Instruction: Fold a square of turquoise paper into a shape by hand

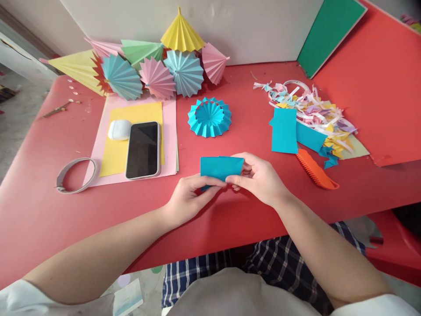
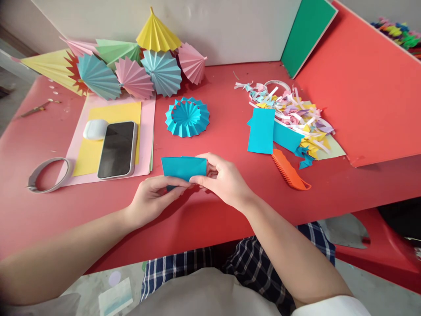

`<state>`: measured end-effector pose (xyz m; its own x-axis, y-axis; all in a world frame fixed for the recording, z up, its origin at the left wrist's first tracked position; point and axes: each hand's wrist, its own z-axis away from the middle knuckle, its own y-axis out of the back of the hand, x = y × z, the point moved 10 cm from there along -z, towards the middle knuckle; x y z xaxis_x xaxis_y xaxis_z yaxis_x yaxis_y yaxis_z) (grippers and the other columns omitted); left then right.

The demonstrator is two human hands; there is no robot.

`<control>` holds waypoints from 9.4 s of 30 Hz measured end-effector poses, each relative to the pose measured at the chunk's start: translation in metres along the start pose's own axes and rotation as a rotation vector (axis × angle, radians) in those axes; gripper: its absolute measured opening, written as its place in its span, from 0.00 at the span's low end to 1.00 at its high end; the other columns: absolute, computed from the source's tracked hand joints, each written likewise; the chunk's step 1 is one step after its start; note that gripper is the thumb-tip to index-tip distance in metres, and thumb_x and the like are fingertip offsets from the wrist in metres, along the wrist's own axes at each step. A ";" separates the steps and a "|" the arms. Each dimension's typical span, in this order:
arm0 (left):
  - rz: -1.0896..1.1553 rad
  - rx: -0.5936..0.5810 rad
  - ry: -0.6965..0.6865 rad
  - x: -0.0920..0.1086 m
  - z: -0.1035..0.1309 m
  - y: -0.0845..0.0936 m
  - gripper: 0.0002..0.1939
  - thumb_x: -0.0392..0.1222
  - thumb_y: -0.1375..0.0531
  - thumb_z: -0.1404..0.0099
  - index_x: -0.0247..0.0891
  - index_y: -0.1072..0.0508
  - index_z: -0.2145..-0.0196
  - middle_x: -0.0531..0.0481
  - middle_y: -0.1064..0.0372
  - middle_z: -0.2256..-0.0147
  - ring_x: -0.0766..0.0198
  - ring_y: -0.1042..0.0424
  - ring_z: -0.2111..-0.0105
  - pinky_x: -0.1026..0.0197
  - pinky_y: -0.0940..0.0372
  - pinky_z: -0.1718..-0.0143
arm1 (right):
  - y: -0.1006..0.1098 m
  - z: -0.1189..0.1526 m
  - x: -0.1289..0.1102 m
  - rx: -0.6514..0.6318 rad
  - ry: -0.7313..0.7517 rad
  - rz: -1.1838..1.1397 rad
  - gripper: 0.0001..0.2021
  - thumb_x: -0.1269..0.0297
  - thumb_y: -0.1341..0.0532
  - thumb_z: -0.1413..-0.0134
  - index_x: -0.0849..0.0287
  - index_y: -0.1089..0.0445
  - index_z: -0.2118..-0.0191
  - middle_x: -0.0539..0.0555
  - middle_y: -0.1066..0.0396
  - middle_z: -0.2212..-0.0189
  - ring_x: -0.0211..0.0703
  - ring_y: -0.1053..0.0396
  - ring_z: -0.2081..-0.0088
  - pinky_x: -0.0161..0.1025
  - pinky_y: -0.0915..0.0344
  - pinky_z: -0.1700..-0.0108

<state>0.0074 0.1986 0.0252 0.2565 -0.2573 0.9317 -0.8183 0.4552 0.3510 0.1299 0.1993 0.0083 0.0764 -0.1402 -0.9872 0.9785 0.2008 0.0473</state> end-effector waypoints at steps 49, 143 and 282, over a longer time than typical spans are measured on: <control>-0.336 0.038 -0.056 0.001 0.003 0.009 0.08 0.36 0.48 0.36 0.37 0.38 0.58 0.58 0.37 0.79 0.72 0.37 0.80 0.69 0.41 0.78 | 0.000 0.000 0.017 -0.228 -0.057 0.246 0.29 0.65 0.38 0.51 0.44 0.44 0.43 0.50 0.31 0.53 0.40 0.31 0.59 0.40 0.31 0.59; -1.065 -0.282 -0.629 0.046 0.030 -0.056 0.11 0.41 0.47 0.35 0.32 0.30 0.59 0.43 0.27 0.63 0.57 0.28 0.59 0.51 0.34 0.55 | -0.015 0.011 -0.002 -0.259 0.183 1.095 0.22 0.58 0.38 0.51 0.49 0.37 0.48 0.54 0.44 0.43 0.51 0.38 0.47 0.47 0.34 0.54; -1.133 -0.309 -0.220 0.018 0.042 -0.050 0.35 0.68 0.51 0.43 0.45 0.42 0.45 0.33 0.49 0.41 0.35 0.53 0.40 0.33 0.54 0.45 | -0.025 0.047 -0.022 -0.074 0.672 1.133 0.14 0.79 0.44 0.46 0.67 0.29 0.55 0.57 0.27 0.59 0.45 0.34 0.57 0.44 0.34 0.54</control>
<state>0.0314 0.1349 0.0207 0.6341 -0.7715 0.0516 -0.0167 0.0531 0.9984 0.1132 0.1520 0.0360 0.7107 0.6409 -0.2900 0.4212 -0.0574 0.9052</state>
